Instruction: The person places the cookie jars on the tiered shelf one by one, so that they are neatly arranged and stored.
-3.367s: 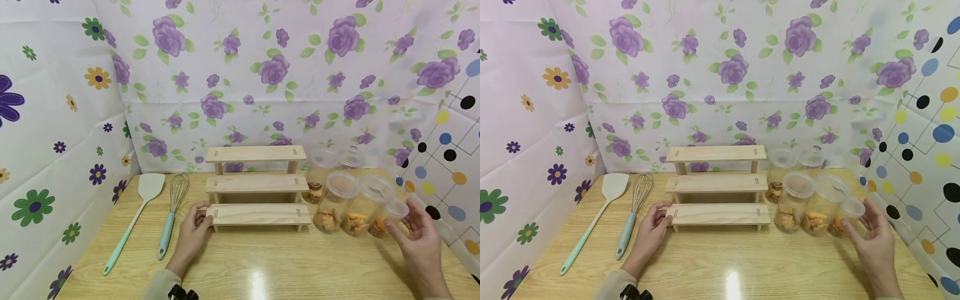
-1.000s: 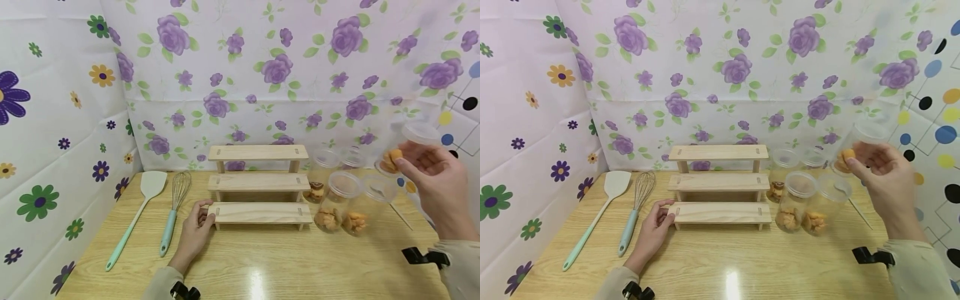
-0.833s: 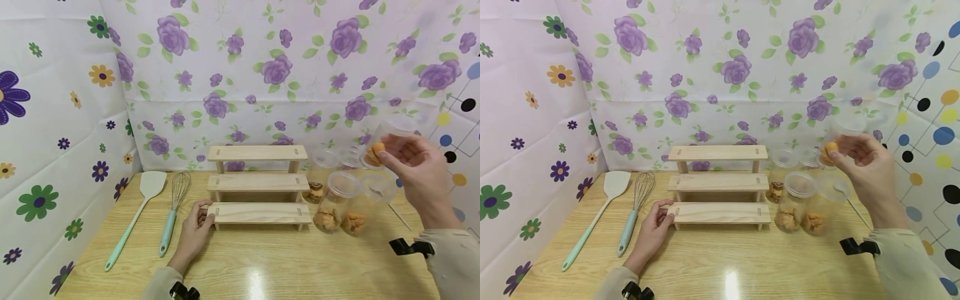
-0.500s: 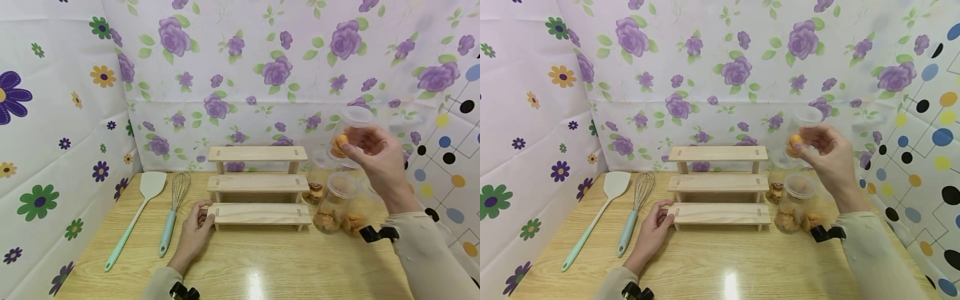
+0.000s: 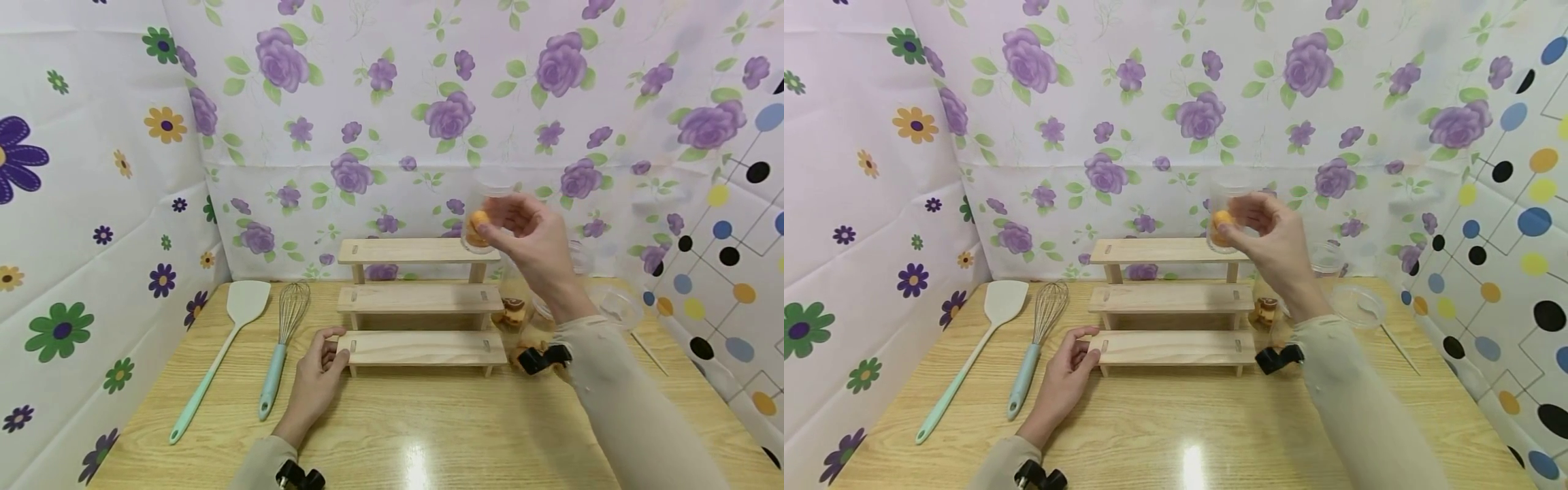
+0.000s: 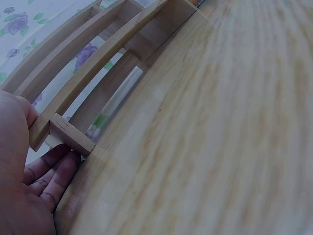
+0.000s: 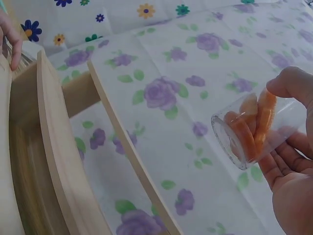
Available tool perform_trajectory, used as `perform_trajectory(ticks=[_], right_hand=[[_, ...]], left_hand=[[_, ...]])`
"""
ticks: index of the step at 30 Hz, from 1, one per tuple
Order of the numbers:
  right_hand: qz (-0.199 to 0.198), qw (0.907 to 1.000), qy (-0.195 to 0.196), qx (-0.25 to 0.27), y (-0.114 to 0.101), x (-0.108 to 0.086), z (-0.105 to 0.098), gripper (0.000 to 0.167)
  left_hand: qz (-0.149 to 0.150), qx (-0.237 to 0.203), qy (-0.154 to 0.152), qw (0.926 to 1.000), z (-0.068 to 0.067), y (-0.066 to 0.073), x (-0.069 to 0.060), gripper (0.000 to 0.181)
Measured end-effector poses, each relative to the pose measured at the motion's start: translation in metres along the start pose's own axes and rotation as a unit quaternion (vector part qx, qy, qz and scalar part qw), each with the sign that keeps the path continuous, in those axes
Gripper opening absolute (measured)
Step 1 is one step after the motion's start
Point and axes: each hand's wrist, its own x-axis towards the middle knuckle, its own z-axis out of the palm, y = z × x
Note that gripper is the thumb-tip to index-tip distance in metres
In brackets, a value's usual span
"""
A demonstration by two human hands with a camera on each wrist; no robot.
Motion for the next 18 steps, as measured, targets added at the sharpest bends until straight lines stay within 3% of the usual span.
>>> perform_trajectory(ticks=[13,18], right_hand=[[0.045,0.9976,-0.045,0.029,0.017,0.027,0.066,0.050],[0.043,0.9970,-0.053,0.037,0.026,0.036,0.093,0.046]], left_hand=[[0.001,-0.005,-0.004,1.0000,-0.001,0.000,0.000,0.033],[0.003,-0.008,-0.005,1.0000,0.000,0.001,-0.001,0.033]])
